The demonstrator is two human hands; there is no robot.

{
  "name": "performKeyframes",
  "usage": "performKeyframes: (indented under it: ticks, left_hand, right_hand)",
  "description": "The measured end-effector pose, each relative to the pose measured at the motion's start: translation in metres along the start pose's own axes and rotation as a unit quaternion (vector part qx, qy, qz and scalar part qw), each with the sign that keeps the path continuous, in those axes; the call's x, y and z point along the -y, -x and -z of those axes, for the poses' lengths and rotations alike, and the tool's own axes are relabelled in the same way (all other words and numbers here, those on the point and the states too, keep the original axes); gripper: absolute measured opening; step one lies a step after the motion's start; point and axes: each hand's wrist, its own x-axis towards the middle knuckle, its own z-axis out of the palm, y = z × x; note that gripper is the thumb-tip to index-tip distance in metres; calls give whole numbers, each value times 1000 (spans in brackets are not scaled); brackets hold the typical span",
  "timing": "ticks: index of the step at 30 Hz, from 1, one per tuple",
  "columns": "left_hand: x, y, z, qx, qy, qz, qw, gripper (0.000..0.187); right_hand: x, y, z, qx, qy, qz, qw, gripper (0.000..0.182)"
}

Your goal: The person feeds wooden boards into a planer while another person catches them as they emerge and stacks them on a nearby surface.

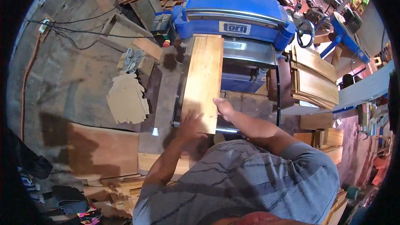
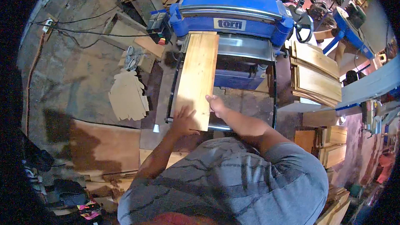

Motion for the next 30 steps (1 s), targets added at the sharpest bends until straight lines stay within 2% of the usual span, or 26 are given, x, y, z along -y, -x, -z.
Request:
performKeyframes:
  ticks: [3,6,9,12,14,16,18,19,20,22,23,24,26,27,30]
  left_hand:
    - [0,-12,-2,11,-70,-25,997,109]
    - [1,-25,9,6,-67,-44,997,110]
    - [10,-35,6,-14,-48,-58,997,111]
    - [20,-47,3,-5,-48,-70,996,113]
    - [29,-52,-7,-36,-60,-85,994,113]
    - [22,-54,-2,-61,-61,-80,993,104]
    - [11,-50,-8,-79,-61,-91,991,96]
    - [8,-51,-7,-92,-62,-83,990,89]
    - [3,-55,-6,-88,-61,-91,990,89]
    - [-10,-52,-4,-147,-93,-88,981,81]
    - [-14,-57,4,-82,-53,-62,993,70]
    - [-10,-65,0,-90,-54,-66,992,70]
    - [-3,-73,-4,-124,-132,-72,981,55]
    - [-4,-73,2,-100,-115,-56,987,54]
    - [9,-81,-1,-91,-117,-58,987,57]
  right_hand:
    - [10,-1,-2,-32,8,3,999,29]
    - [-4,-28,9,-31,-9,27,999,31]
    - [7,-28,8,-18,32,35,999,33]
    - [17,-22,1,-51,-14,55,997,33]
    - [35,-20,-2,-87,104,21,991,34]
    - [75,15,-21,-125,178,11,976,37]
    - [25,-49,14,-68,109,56,990,38]
    - [55,-17,1,-90,149,60,983,39]
    - [57,-25,7,-96,144,61,983,39]
    - [53,-32,8,-23,8,48,999,40]
    - [59,-27,6,-60,44,47,996,41]
    - [64,-31,8,-62,47,56,995,41]
    - [72,-29,2,-69,121,69,988,40]
    - [82,-19,-7,-67,36,41,996,38]
    - [47,-82,20,-26,61,42,997,35]
